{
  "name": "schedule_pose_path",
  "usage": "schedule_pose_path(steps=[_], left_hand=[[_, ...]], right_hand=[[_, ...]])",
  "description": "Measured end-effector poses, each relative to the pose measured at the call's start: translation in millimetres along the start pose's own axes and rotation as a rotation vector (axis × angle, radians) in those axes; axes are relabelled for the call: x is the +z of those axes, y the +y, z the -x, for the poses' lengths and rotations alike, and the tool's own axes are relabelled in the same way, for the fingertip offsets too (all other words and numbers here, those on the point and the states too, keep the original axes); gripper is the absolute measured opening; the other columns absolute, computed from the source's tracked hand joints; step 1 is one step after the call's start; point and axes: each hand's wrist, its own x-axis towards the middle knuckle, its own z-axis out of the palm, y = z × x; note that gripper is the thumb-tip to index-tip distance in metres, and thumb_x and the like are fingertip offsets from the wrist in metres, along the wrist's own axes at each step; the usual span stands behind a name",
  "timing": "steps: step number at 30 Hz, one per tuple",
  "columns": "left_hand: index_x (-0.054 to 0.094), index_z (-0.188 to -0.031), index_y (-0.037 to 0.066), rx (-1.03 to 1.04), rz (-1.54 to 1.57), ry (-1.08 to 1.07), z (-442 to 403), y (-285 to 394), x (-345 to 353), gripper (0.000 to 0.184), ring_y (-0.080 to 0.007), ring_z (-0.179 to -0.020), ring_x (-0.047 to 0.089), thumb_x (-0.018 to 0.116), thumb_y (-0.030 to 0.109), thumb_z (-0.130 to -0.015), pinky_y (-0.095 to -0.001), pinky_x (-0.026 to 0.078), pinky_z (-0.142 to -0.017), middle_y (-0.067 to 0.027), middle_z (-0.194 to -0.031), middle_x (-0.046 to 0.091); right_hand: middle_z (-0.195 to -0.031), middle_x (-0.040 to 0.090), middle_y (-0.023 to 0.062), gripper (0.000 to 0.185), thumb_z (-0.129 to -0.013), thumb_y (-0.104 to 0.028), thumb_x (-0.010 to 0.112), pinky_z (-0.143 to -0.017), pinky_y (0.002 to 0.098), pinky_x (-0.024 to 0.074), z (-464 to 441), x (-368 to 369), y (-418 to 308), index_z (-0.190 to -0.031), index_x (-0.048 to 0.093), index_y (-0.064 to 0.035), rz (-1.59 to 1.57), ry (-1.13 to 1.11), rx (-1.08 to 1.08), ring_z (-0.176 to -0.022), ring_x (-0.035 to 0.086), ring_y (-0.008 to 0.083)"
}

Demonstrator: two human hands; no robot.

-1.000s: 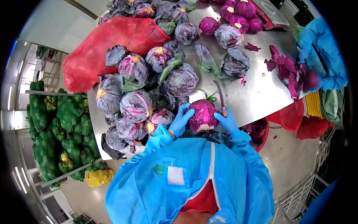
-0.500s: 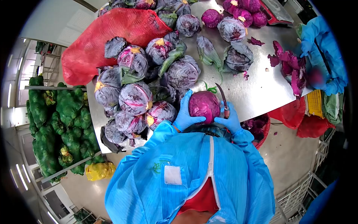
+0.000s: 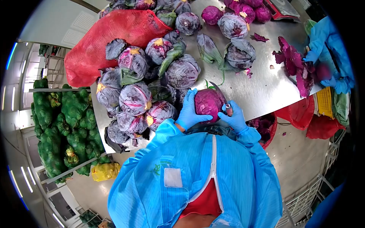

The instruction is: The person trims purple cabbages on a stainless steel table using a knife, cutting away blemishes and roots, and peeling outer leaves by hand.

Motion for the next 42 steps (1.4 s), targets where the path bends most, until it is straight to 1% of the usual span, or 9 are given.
schedule_pose_path(steps=[8, 11, 17, 22, 28, 31, 34, 37, 42], left_hand=[[0.025, -0.148, 0.000, 0.029, -0.176, -0.063, -24, 29, 2, 0.130, -0.0510, -0.132, 0.032, 0.089, 0.055, -0.050, -0.0500, 0.032, -0.111, -0.0346, -0.144, 0.029], [0.026, -0.148, 0.001, 0.004, -0.177, -0.091, -22, 36, 1, 0.129, -0.0501, -0.133, 0.031, 0.089, 0.055, -0.049, -0.0501, 0.030, -0.111, -0.0335, -0.144, 0.029], [0.028, -0.149, 0.005, 0.136, -0.152, -0.047, -7, 23, 5, 0.126, -0.0485, -0.134, 0.030, 0.089, 0.055, -0.050, -0.0507, 0.028, -0.112, -0.0284, -0.146, 0.029], [0.029, -0.149, 0.005, 0.136, -0.020, -0.067, -3, 8, -6, 0.125, -0.0447, -0.139, 0.026, 0.089, 0.054, -0.051, -0.0485, 0.026, -0.115, -0.0263, -0.147, 0.029], [0.028, -0.148, 0.003, 0.070, 0.126, -0.074, 0, -16, -13, 0.124, -0.0390, -0.144, 0.021, 0.090, 0.053, -0.053, -0.0448, 0.022, -0.118, -0.0242, -0.150, 0.026], [0.029, -0.148, 0.003, 0.101, 0.115, -0.099, -3, -12, -14, 0.124, -0.0389, -0.144, 0.021, 0.090, 0.053, -0.053, -0.0445, 0.022, -0.118, -0.0238, -0.150, 0.026], [0.029, -0.148, 0.002, 0.120, 0.108, -0.135, -7, -14, -15, 0.125, -0.0396, -0.143, 0.021, 0.090, 0.053, -0.052, -0.0448, 0.022, -0.118, -0.0236, -0.149, 0.026], [0.030, -0.148, 0.002, 0.125, 0.128, -0.161, -13, -20, -17, 0.125, -0.0402, -0.142, 0.023, 0.090, 0.054, -0.051, -0.0451, 0.023, -0.117, -0.0240, -0.148, 0.027], [0.032, -0.146, 0.003, 0.145, 0.085, -0.210, -18, -7, -26, 0.124, -0.0406, -0.141, 0.025, 0.090, 0.053, -0.049, -0.0462, 0.025, -0.116, -0.0240, -0.146, 0.032]], right_hand=[[-0.091, 0.065, 0.0119, 0.040, -0.076, -0.013, 0.071, -0.075, 0.0360, 0.0510, 1, 7, -10, -0.112, 0.057, -0.0048, 0.280, 0.126, -0.043, -0.084, 0.065, 0.0232], [-0.084, 0.064, 0.0176, 0.029, -0.074, -0.015, 0.068, -0.068, 0.0424, 0.0512, 3, 13, -9, -0.100, 0.057, -0.0059, 0.243, 0.265, -0.022, -0.077, 0.066, 0.0366], [-0.076, 0.062, 0.0175, 0.023, -0.074, -0.017, 0.065, -0.065, 0.0425, 0.0499, 11, 6, 21, -0.093, 0.059, -0.0053, 0.218, 0.367, 0.126, -0.072, 0.064, 0.0367], [-0.078, 0.061, 0.0179, 0.027, -0.076, -0.018, 0.063, -0.063, 0.0478, 0.0476, 16, -29, 55, -0.100, 0.056, -0.0067, 0.511, 0.474, 0.218, -0.073, 0.061, 0.0404], [-0.111, 0.058, 0.0157, 0.047, -0.077, -0.031, 0.077, -0.077, 0.0419, 0.0501, 28, -34, 22, -0.110, 0.055, -0.0056, 0.524, 0.332, 0.060, -0.096, 0.061, 0.0356], [-0.117, 0.056, 0.0137, 0.052, -0.075, -0.028, 0.078, -0.083, 0.0393, 0.0505, 9, -5, -1, -0.115, 0.054, -0.0043, 0.354, 0.208, -0.169, -0.104, 0.058, 0.0339], [-0.112, 0.060, 0.0129, 0.054, -0.073, -0.024, 0.080, -0.092, 0.0368, 0.0478, -11, 5, -19, -0.117, 0.057, -0.0045, 0.478, 0.091, -0.273, -0.108, 0.058, 0.0304], [-0.114, 0.060, 0.0119, 0.052, -0.073, -0.024, 0.079, -0.094, 0.0374, 0.0462, -26, 1, -18, -0.117, 0.058, -0.0058, 0.452, -0.077, -0.236, -0.107, 0.058, 0.0312], [-0.112, 0.062, 0.0114, 0.051, -0.074, -0.027, 0.077, -0.088, 0.0401, 0.0498, -38, 0, -21, -0.118, 0.059, -0.0097, 0.455, -0.120, -0.385, -0.105, 0.059, 0.0321]])
